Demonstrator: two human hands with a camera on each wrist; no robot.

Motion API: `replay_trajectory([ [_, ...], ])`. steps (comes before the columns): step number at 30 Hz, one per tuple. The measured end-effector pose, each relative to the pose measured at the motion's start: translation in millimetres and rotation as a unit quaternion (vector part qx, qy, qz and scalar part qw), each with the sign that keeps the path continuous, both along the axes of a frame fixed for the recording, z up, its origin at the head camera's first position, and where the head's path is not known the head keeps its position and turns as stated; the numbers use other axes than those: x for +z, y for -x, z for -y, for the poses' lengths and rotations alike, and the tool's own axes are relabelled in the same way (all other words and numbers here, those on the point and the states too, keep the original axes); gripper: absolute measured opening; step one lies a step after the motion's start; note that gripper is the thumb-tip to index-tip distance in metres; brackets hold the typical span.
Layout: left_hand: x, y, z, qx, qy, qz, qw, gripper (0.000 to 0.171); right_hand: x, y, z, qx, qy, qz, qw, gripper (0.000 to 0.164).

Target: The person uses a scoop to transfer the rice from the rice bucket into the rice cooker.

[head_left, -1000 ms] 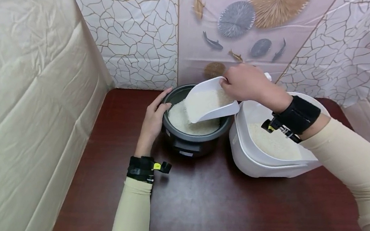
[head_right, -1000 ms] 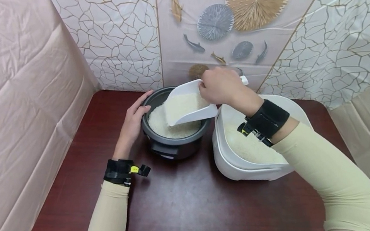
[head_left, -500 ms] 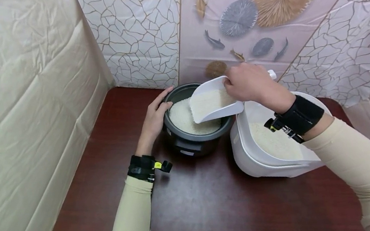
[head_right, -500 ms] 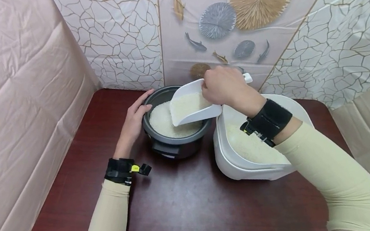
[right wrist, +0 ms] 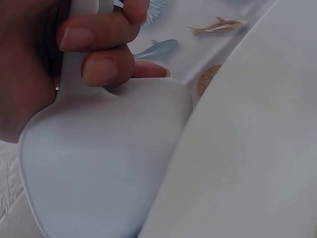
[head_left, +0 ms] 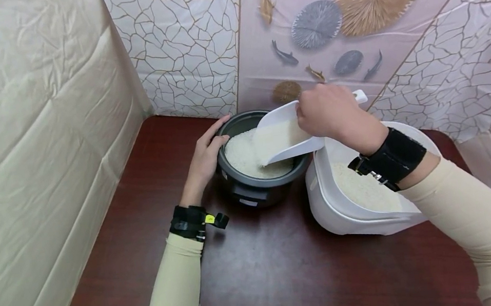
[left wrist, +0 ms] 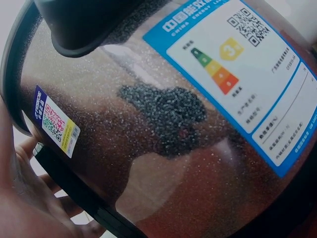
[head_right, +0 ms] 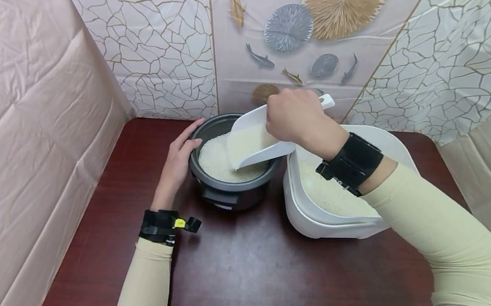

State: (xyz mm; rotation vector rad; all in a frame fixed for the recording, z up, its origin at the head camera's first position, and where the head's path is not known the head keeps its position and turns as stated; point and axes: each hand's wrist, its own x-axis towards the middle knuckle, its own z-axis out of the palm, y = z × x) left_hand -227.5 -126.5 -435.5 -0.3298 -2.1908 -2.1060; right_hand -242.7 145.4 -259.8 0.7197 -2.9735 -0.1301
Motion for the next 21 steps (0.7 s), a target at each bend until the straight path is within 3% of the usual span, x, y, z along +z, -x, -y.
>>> replay_trajectory([
  [21,0.0,1.3,1,-0.008,-0.016,0.012,0.9998,0.048,0.6,-10.4,8,0.003,-0.031,-0.071,0.997,0.029],
])
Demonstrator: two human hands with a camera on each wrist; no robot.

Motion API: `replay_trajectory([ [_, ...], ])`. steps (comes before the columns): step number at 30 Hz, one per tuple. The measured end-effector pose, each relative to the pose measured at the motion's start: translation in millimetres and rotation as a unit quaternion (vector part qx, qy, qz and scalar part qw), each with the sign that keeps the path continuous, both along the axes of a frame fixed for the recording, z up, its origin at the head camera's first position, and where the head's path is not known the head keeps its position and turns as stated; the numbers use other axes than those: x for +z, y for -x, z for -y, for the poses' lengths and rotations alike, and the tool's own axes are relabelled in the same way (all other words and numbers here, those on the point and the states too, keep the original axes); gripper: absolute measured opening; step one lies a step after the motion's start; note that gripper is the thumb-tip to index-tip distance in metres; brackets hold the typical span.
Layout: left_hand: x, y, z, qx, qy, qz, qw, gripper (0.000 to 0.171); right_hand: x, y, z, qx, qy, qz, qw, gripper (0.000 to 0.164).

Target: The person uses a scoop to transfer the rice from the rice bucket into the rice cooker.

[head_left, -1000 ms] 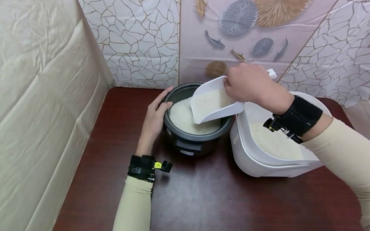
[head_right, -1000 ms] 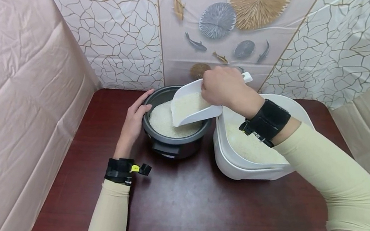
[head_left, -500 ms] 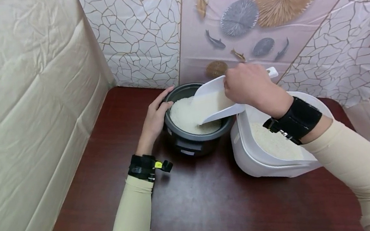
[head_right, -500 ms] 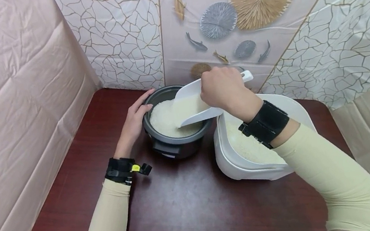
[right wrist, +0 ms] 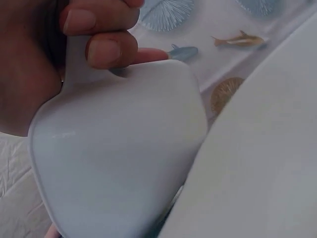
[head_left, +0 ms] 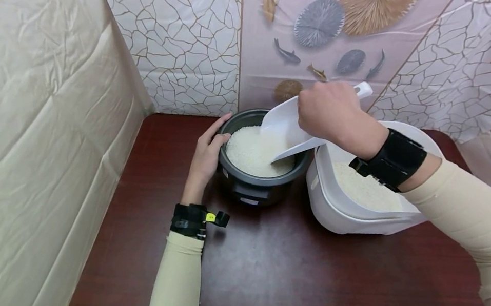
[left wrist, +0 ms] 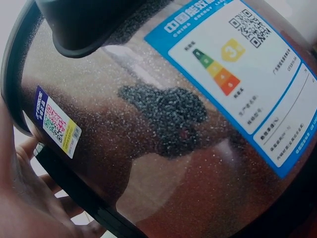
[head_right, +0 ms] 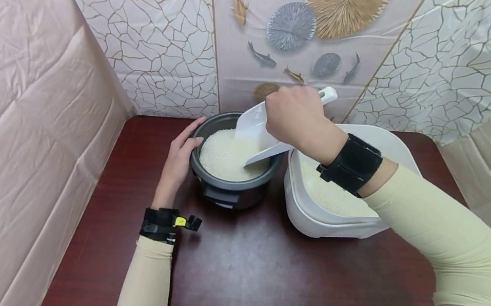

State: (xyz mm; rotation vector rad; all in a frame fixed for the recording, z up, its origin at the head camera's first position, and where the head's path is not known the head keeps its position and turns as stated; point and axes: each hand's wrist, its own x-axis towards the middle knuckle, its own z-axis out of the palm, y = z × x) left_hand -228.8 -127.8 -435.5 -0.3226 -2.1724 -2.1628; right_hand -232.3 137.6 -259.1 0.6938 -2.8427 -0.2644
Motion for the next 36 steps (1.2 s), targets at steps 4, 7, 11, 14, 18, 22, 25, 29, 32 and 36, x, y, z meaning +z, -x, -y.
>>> replay_trajectory([
  [4,0.8,-0.2,0,-0.003,-0.002,0.004,1.0,0.049,2.9,-1.9,-1,-0.012,-0.005,-0.01,1.0,0.026],
  [7,1.5,-0.8,1,-0.004,-0.002,0.004,1.0,0.048,4.0,-4.0,-2,-0.011,-0.003,-0.025,1.0,0.026],
  [11,1.9,-1.2,0,-0.002,-0.001,0.0,1.0,0.046,2.8,-9.6,-2,0.018,0.002,-0.076,0.997,0.026],
  [14,1.3,-1.2,0,0.0,0.001,-0.003,1.0,0.047,1.5,-15.6,1,0.04,0.002,-0.118,0.992,0.025],
  [18,0.2,-1.0,0,0.001,0.003,-0.005,1.0,0.047,0.3,-19.1,4,0.054,-0.001,-0.152,0.987,0.011],
  [22,0.1,-1.2,0,-0.002,-0.001,-0.006,1.0,0.047,1.2,-18.5,5,0.062,-0.014,-0.164,0.984,0.023],
  [25,0.8,-1.6,0,-0.003,0.0,-0.006,1.0,0.047,2.1,-18.3,7,0.065,-0.023,-0.165,0.984,0.022],
  [29,1.0,-1.3,1,-0.001,0.004,-0.007,1.0,0.048,2.7,-18.1,9,0.071,-0.025,-0.173,0.982,0.022],
  [32,0.5,-0.6,0,0.001,0.006,-0.01,0.9999,0.049,2.9,-17.2,9,0.077,-0.02,-0.182,0.98,0.023],
  [36,-0.5,-0.2,0,0.004,0.007,-0.012,0.9999,0.049,2.1,-15.7,7,0.08,-0.009,-0.181,0.98,0.022],
])
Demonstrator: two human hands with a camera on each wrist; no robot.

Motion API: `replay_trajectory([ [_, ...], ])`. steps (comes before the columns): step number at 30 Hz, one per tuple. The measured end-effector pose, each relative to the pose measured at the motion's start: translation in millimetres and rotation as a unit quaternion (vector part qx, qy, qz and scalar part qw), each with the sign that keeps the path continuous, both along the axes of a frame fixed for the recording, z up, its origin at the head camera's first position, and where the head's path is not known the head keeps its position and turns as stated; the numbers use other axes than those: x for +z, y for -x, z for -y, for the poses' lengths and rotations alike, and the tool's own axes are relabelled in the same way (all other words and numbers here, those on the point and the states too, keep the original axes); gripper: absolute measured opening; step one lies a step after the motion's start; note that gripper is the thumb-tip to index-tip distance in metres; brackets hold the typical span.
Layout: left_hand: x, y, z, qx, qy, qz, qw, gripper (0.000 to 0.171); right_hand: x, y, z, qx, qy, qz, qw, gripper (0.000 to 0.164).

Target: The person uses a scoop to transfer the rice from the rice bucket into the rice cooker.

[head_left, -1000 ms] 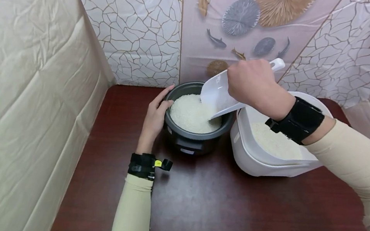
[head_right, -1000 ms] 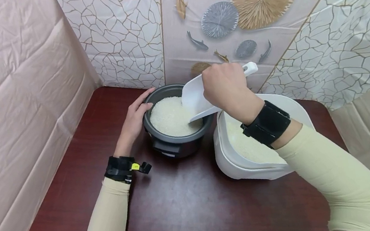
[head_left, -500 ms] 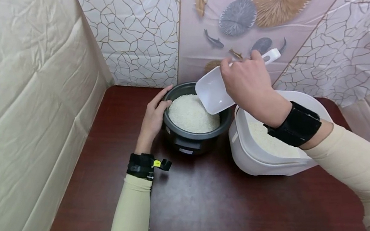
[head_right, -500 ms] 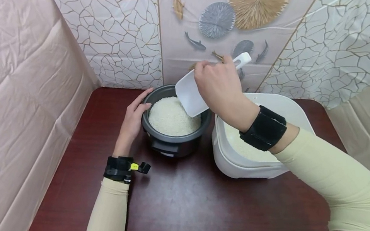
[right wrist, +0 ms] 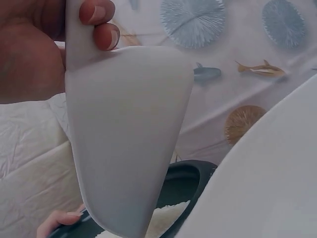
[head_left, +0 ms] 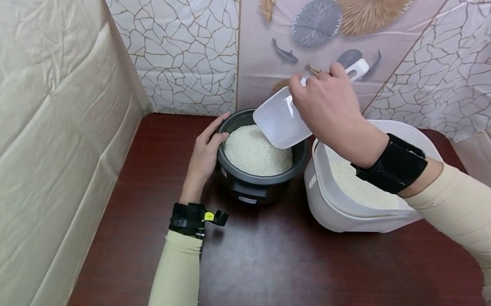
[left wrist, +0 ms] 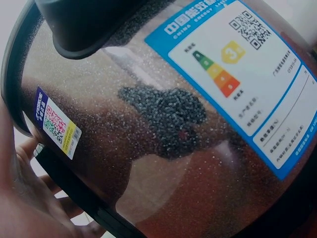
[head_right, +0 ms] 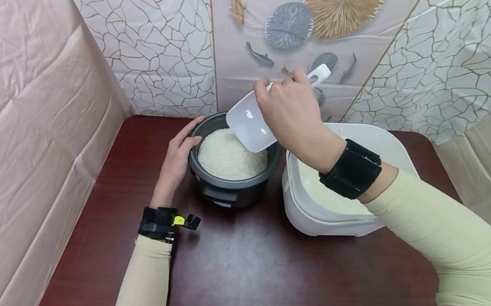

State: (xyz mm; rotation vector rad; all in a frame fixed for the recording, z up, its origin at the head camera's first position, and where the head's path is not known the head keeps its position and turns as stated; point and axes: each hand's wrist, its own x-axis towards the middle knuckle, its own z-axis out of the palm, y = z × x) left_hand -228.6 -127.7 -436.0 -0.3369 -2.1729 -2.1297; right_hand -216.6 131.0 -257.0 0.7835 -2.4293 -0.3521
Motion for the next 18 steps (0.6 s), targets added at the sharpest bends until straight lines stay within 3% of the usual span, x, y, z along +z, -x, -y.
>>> replay_trajectory([
  [7,-0.3,-0.2,-1,0.001,-0.003,0.007,1.0,0.047,-4.2,5.3,-10,0.006,0.031,0.01,0.999,0.003],
  [13,0.9,-0.9,-2,-0.006,-0.011,0.01,0.9999,0.048,-1.5,9.3,-22,-0.009,0.054,0.037,0.998,0.023],
  [18,0.1,-0.4,0,-0.005,-0.008,0.009,0.9999,0.048,5.5,17.7,-34,-0.028,0.068,0.088,0.993,0.022],
])
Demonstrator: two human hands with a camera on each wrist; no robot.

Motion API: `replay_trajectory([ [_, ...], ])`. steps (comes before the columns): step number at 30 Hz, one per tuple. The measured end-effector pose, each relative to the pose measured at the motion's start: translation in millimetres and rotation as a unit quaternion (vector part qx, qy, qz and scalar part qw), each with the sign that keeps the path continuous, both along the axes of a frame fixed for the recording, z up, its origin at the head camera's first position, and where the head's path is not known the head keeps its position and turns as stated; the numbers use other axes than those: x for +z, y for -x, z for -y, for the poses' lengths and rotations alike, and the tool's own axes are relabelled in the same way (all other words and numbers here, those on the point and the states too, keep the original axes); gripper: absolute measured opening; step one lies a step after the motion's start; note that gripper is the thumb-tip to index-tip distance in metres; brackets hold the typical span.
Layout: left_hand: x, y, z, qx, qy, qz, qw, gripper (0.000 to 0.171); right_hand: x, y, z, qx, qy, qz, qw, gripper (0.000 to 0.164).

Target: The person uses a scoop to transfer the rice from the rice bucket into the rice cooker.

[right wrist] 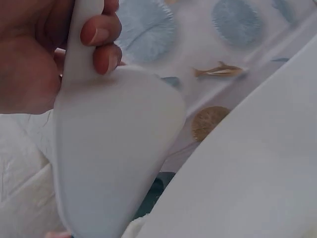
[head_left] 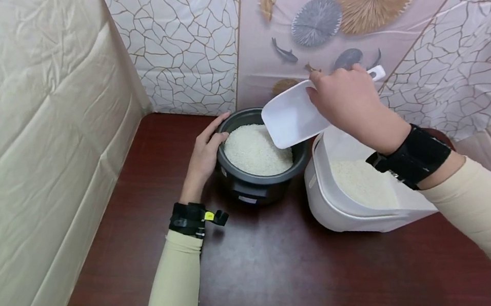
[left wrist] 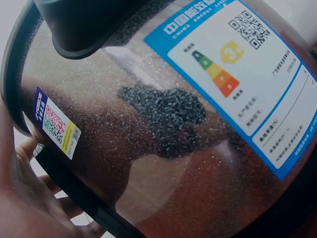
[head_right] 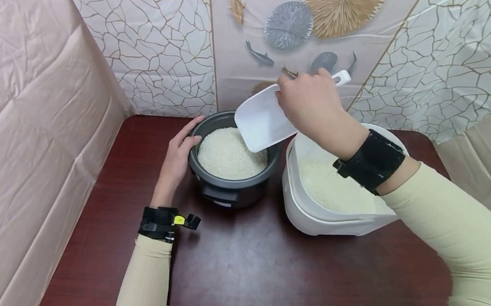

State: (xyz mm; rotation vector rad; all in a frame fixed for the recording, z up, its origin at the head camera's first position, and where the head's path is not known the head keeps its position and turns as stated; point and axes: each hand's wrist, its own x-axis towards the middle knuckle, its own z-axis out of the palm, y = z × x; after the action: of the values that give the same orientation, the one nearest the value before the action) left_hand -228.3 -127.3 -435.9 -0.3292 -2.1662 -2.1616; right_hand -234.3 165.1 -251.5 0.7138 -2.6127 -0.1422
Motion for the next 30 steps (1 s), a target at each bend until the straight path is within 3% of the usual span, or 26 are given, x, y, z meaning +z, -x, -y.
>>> replay_trajectory([
  [6,-0.8,0.1,0,0.005,0.001,-0.006,1.0,0.046,5.6,12.1,-19,-0.006,0.034,0.099,0.995,0.023],
  [11,-0.7,0.3,-1,0.003,0.002,-0.01,0.9999,0.047,7.8,16.1,-32,-0.005,0.056,0.149,0.987,0.03],
  [17,0.1,1.3,-1,0.001,0.002,-0.004,1.0,0.047,14.5,14.6,-43,0.005,0.061,0.178,0.982,0.034],
  [30,1.3,2.5,-1,-0.001,0.006,0.013,0.9999,0.049,20.6,10.2,-88,-0.02,0.076,0.206,0.975,0.036],
])
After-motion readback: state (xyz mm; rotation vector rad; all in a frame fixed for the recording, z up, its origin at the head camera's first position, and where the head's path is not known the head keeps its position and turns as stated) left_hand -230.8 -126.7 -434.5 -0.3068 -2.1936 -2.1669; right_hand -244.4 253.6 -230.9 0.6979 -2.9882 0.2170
